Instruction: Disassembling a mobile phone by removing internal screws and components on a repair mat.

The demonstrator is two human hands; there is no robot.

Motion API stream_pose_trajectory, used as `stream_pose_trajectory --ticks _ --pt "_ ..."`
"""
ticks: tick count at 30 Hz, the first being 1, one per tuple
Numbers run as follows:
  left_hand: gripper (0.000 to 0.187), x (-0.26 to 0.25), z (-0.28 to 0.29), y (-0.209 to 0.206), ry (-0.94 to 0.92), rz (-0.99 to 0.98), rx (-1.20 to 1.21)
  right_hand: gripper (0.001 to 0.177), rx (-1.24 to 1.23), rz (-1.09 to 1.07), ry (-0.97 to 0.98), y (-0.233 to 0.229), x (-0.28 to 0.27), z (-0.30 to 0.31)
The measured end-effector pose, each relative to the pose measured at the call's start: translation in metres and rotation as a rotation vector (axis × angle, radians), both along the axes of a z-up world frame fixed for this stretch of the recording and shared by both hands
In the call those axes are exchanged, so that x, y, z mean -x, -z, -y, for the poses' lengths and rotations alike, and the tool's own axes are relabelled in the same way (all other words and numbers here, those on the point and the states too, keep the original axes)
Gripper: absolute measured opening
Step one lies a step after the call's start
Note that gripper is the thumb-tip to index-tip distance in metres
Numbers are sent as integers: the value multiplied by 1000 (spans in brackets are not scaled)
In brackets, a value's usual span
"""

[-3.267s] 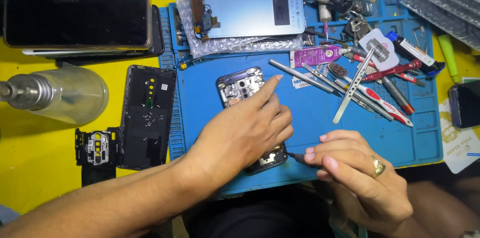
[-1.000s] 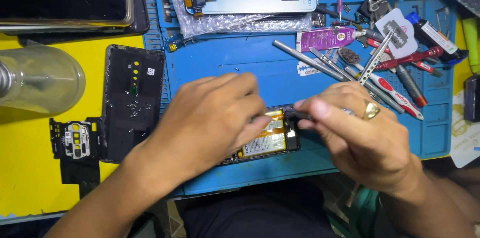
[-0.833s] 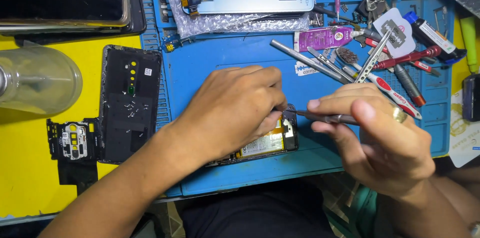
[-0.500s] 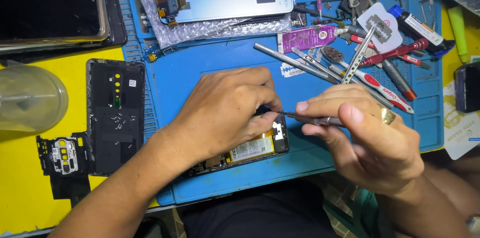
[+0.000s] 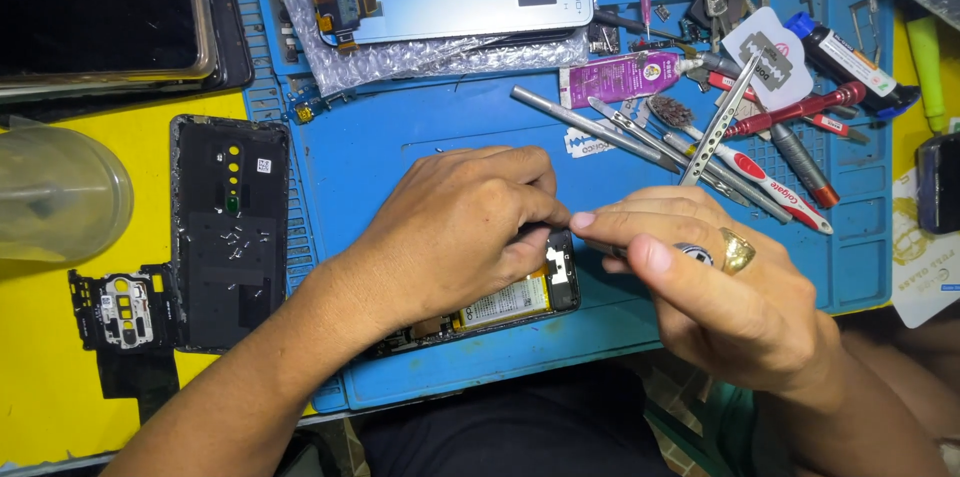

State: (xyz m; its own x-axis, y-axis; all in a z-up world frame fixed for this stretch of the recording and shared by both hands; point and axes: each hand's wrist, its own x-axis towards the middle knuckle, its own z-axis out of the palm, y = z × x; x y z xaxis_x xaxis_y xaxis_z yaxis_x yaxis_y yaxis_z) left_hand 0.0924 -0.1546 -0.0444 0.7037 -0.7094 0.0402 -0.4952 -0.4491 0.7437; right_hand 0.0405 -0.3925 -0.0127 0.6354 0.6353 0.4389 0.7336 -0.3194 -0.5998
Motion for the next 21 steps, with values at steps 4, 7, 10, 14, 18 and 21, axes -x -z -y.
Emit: stream_pose_trajectory --ticks 4,7,10,14,18,21 --pt "22 0 -1 1 -3 8 8 46 -1 3 -8 -2 -1 -1" --pt "23 0 -1 2 -3 -4 -11 44 7 5 -27 -2 -3 -2" --pt "25 0 -2 2 -7 2 4 39 -8 15 -47 -5 -5 -5" --pt "24 0 -3 1 -2 -8 1 40 7 126 -30 -5 -9 -10" --pt "27 0 -3 2 -6 -9 2 32 27 32 -50 -8 -4 -4" --pt "24 0 -4 4 -6 -12 7 37 24 40 -68 -6 -5 -5"
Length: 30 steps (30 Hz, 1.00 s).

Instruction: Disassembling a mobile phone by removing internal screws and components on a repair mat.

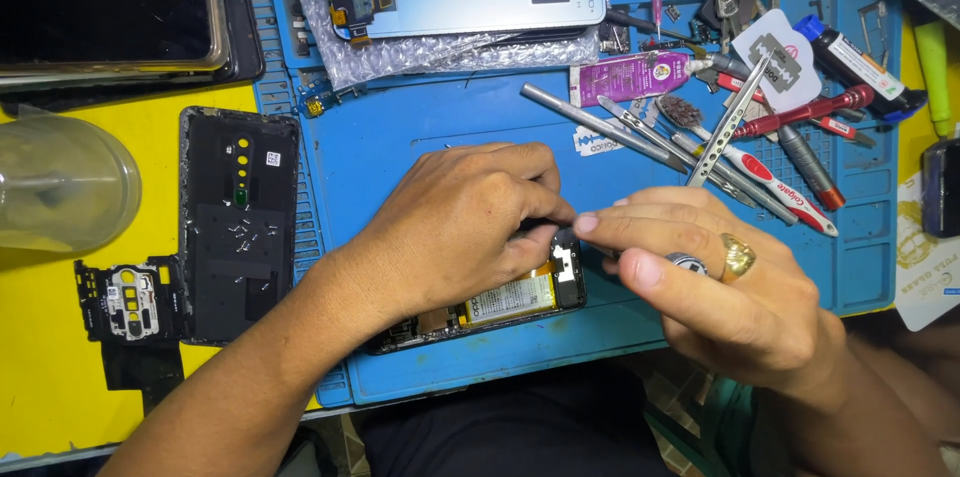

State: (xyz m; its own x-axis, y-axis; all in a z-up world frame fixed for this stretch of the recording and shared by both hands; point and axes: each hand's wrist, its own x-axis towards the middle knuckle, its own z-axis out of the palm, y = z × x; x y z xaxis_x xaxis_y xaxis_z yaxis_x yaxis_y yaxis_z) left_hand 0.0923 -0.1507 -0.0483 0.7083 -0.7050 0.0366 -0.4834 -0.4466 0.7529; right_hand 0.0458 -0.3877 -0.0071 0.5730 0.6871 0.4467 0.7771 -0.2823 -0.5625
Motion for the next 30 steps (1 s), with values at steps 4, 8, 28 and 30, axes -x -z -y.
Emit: stream_pose_trajectory --ticks 4,8,28,30 --pt "24 -1 0 -2 -1 -13 -24 43 17 161 128 4 1 -1" --pt "20 -3 -9 -12 -45 41 12 32 -79 -35 177 0 3 -3" --pt "3 13 -122 -104 -221 421 161 53 36 -68 219 77 9 55" --pt "3 12 -124 -117 -153 399 246 42 -49 -110 195 65 9 33"
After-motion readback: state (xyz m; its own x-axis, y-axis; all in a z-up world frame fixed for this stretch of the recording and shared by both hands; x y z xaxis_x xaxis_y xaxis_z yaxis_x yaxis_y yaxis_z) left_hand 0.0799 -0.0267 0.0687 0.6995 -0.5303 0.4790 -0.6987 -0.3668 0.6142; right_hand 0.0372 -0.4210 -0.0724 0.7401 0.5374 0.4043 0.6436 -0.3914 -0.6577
